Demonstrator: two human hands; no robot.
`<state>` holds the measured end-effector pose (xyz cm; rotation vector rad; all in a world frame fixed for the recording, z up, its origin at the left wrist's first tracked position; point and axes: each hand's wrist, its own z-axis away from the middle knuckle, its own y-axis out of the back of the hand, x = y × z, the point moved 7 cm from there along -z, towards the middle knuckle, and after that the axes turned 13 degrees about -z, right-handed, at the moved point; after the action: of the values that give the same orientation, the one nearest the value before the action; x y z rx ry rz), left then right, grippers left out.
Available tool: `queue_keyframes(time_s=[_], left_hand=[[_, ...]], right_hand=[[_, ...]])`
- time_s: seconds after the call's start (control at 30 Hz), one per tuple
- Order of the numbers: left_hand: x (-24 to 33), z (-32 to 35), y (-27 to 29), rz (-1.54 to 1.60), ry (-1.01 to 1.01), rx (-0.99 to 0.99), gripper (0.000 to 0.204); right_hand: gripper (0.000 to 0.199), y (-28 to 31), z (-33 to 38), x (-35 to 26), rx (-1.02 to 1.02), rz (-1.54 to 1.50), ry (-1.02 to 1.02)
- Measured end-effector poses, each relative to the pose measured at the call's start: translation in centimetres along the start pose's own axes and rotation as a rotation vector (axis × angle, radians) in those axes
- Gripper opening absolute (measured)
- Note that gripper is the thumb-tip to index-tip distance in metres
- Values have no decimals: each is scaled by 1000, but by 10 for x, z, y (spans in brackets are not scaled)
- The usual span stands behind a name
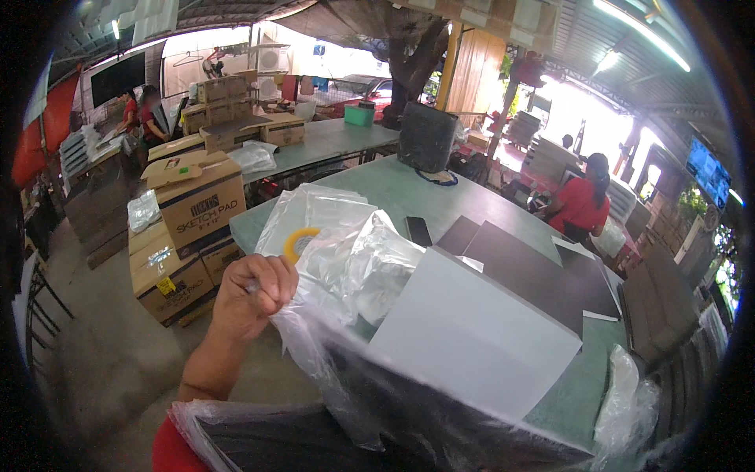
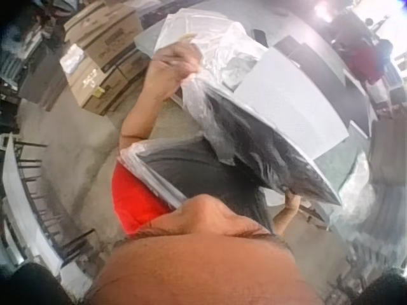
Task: The person repeatedly wraps rectangular panels with clear plastic bags on a workbench. They pull the bag over each panel, smooth it, and place the wrapped panel on a growing stack. The process is repeated for multiple panels throughout the clip.
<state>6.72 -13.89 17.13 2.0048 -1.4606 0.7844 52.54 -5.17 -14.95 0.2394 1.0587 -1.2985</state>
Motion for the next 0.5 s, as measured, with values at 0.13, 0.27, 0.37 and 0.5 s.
queue_keyframes(time_s=[0.13,0.27,0.37,0.5], left_hand=[[-57,36,-19,-515,286,-314,65],[-135,77,-47,-737,368,-463,33],[-159,92,-59,-965,315,-524,21],[-202,150,-59,-1178,339,-725,16]], right_hand=[[30,5,0,3,18,2,11],[30,7,-3,10,26,0,-16],[31,9,-1,14,41,-5,-10],[32,12,-3,22,46,-4,-5]])
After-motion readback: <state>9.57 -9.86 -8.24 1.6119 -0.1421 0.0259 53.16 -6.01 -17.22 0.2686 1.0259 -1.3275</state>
